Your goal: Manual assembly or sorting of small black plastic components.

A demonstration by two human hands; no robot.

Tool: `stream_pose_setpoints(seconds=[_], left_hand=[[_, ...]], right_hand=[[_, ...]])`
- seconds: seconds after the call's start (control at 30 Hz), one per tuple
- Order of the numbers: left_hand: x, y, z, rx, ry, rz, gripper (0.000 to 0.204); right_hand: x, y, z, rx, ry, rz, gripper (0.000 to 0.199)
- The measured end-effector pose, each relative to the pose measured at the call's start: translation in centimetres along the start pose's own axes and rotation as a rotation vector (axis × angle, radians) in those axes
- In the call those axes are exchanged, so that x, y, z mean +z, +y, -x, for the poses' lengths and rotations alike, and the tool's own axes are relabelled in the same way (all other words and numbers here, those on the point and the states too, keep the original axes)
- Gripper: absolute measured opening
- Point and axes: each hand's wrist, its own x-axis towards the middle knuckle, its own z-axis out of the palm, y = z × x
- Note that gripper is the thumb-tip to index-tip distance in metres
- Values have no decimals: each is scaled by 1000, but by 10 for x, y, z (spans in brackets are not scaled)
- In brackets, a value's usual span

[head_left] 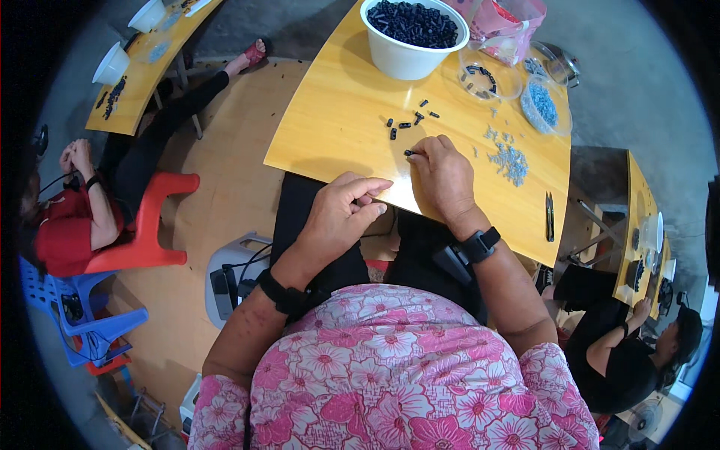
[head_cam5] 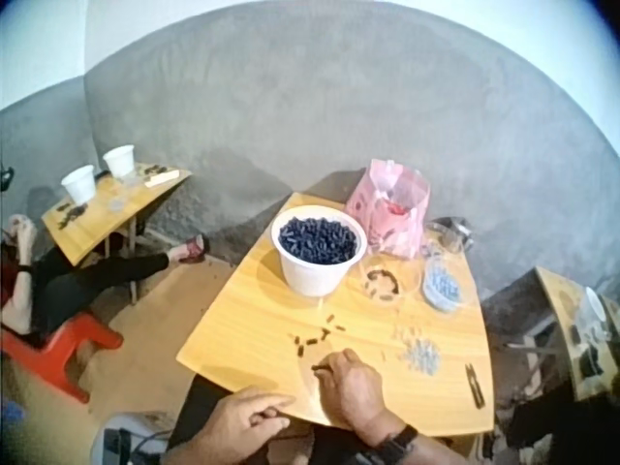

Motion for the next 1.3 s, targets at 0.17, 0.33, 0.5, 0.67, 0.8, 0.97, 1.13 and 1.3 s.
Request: stream_pose_setpoints(seconds=[0.17,0.33,0.5,0.67,0.8,0.97,1.13,1.3], left_hand=[[6,-1,1,41,20,13,29],[11,4,10,2,36,166,22],[16,18,17,58,46,148,16],[22,30,25,-51,-85,309,20],[26,37,32,-40,-159,190,20],[31,43,38,-50,-148,381,19],[35,47,42,-42,-129,391,19],[38,46,40,-26,-145,327,17]], right_hand=[[-5,2,10,-94,-21,-55,8],[-24,-8,33,-59,-114,-535,8],[-40,-15,51,43,-196,-739,8],[-65,-23,58,-365,-138,-336,13],[-79,-29,68,-415,-170,-183,15],[-90,-41,82,-120,-152,-620,10],[-85,-41,94,-44,-84,-820,9],[-85,-37,93,-93,-46,-795,9]])
